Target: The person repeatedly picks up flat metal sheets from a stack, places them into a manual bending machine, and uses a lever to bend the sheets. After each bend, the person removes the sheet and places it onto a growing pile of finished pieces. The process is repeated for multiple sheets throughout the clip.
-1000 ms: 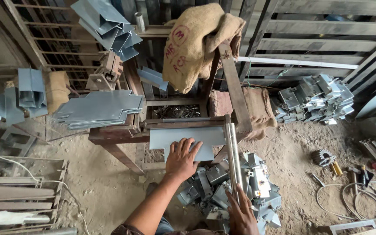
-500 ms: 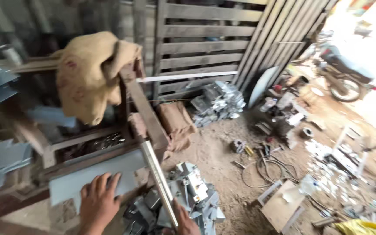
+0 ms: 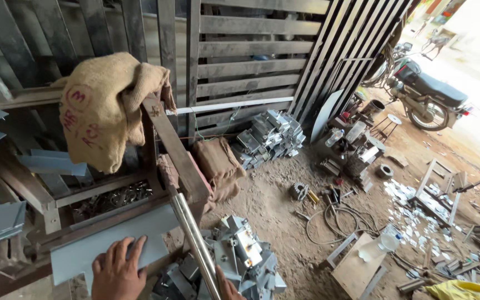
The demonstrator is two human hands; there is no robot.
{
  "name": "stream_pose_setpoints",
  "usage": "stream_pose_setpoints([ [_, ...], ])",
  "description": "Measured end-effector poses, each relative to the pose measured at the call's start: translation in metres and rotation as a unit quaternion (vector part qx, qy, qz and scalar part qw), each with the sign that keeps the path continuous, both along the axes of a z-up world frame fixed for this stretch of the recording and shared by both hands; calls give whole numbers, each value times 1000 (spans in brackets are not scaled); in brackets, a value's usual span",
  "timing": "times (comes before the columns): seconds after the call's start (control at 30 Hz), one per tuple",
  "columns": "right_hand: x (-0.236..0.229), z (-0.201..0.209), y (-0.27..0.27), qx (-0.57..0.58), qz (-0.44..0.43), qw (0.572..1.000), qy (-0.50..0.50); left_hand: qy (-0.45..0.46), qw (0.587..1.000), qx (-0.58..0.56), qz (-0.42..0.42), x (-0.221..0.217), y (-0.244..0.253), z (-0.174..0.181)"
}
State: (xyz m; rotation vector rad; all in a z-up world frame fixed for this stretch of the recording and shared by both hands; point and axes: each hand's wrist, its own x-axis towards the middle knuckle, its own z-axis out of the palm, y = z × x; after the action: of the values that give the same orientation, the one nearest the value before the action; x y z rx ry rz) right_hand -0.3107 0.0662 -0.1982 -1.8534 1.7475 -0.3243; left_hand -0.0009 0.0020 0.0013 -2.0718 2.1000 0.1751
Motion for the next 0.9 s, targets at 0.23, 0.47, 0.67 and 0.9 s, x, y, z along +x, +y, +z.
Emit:
stream_pose_setpoints([
  [0.23,28,17,-68,28,-31,997,-58,-7,999,26,-31,8,-16,-22],
  [0.47,36,27,-77,49,-128,976,-166,12,996,63,-54,11,-20,-27],
  [0.67,-4,74,-83,63,-306,885,-346,25,992,83,-90,16,-31,-31],
  [0.9,-7,179,-141,86,-341,675,-648,161,978,5,-134,41,-70,-6],
])
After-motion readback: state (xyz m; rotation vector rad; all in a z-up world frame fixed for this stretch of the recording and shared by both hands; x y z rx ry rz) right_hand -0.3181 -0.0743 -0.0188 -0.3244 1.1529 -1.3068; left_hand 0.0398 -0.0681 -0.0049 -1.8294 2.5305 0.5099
